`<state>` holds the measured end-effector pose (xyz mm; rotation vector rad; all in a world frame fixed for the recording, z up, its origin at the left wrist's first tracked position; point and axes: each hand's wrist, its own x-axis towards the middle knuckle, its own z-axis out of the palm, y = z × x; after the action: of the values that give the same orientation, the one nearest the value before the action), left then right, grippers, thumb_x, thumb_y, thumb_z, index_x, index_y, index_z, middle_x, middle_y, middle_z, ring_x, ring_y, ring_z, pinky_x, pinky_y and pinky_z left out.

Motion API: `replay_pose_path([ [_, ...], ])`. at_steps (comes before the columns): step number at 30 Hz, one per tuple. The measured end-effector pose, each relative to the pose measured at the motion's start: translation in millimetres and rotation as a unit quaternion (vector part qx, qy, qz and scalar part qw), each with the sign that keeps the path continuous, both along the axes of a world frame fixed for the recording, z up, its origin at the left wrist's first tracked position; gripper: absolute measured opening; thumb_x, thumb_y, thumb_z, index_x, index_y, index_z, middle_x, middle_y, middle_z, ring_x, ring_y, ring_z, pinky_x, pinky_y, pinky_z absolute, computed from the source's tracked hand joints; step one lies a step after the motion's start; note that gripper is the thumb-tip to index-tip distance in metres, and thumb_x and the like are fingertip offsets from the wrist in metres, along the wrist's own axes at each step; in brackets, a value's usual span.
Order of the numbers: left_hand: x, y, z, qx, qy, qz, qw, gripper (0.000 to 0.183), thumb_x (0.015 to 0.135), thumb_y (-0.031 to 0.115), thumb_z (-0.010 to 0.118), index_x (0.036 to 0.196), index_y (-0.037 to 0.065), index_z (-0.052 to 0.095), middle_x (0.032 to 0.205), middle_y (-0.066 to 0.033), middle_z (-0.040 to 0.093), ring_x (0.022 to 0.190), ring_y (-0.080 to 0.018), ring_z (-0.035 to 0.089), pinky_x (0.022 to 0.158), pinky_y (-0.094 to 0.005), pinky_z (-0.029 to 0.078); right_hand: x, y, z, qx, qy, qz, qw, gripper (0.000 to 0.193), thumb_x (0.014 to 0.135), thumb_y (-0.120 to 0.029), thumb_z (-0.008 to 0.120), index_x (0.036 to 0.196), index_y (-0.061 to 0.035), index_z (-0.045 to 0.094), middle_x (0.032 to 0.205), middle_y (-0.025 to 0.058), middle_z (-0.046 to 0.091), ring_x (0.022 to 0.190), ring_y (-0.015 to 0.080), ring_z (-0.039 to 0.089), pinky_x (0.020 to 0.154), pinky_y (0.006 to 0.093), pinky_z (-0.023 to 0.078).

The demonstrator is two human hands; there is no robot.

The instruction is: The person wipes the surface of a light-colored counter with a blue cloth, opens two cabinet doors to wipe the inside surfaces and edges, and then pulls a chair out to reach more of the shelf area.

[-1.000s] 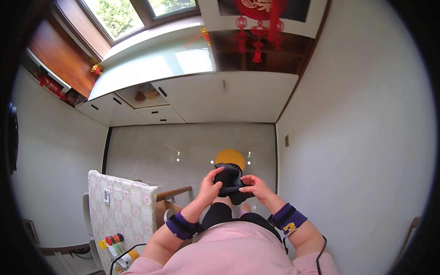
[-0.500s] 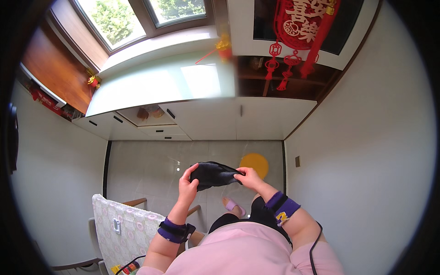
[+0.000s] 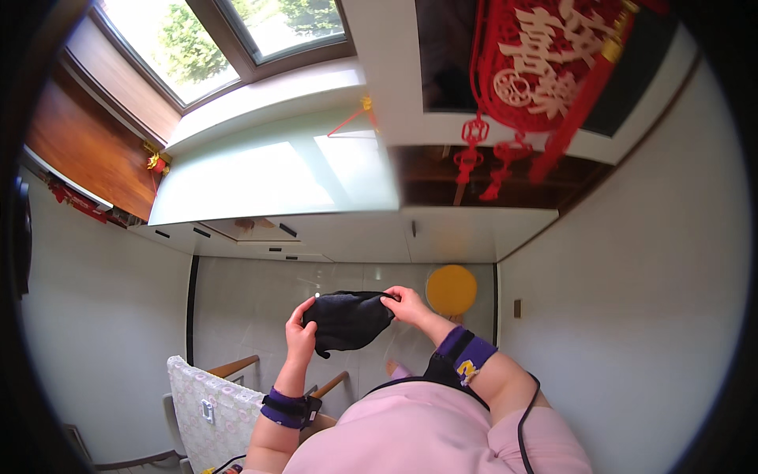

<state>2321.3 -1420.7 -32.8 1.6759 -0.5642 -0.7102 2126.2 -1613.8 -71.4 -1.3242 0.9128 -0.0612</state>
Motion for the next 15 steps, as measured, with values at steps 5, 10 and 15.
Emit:
replay_pose_path([
  [5,1,-73,-2,0.003,-0.029,-0.003,1.0,0.058,0.067,-0.008,0.046,0.122,0.001,0.062,0.117,-0.0143,0.061,0.111,-0.0236,0.059,0.099,-0.031,0.044,18,-59,28,0.094,-0.092,-0.044,0.99,0.021,0.096,-0.025,0.061,0.109,-0.0084,0.06,0.088,-0.0021,0.062,0.076,0.0056,0.058,0.057,0.0228,0.051],
  [10,31,-162,20,-0.039,-0.113,-0.027,0.992,0.057,0.07,-0.008,0.049,0.124,0.005,0.062,0.119,-0.0162,0.06,0.115,-0.028,0.057,0.102,-0.0342,0.042,80,-110,74,0.019,-0.254,-0.117,0.96,0.018,0.096,-0.015,0.061,0.11,-0.005,0.056,0.086,-0.001,0.06,0.076,0.0054,0.057,0.061,0.0229,0.054],
  [15,82,-248,12,-0.087,-0.069,-0.103,0.988,0.056,0.078,-0.005,0.057,0.133,0.005,0.053,0.119,-0.0124,0.058,0.102,-0.0224,0.06,0.091,-0.0324,0.048,131,-150,74,-0.255,-0.264,-0.154,0.917,0.049,0.088,-0.02,0.07,0.128,0.0013,0.05,0.102,0.0105,0.061,0.098,0.0193,0.06,0.087,0.0326,0.049],
])
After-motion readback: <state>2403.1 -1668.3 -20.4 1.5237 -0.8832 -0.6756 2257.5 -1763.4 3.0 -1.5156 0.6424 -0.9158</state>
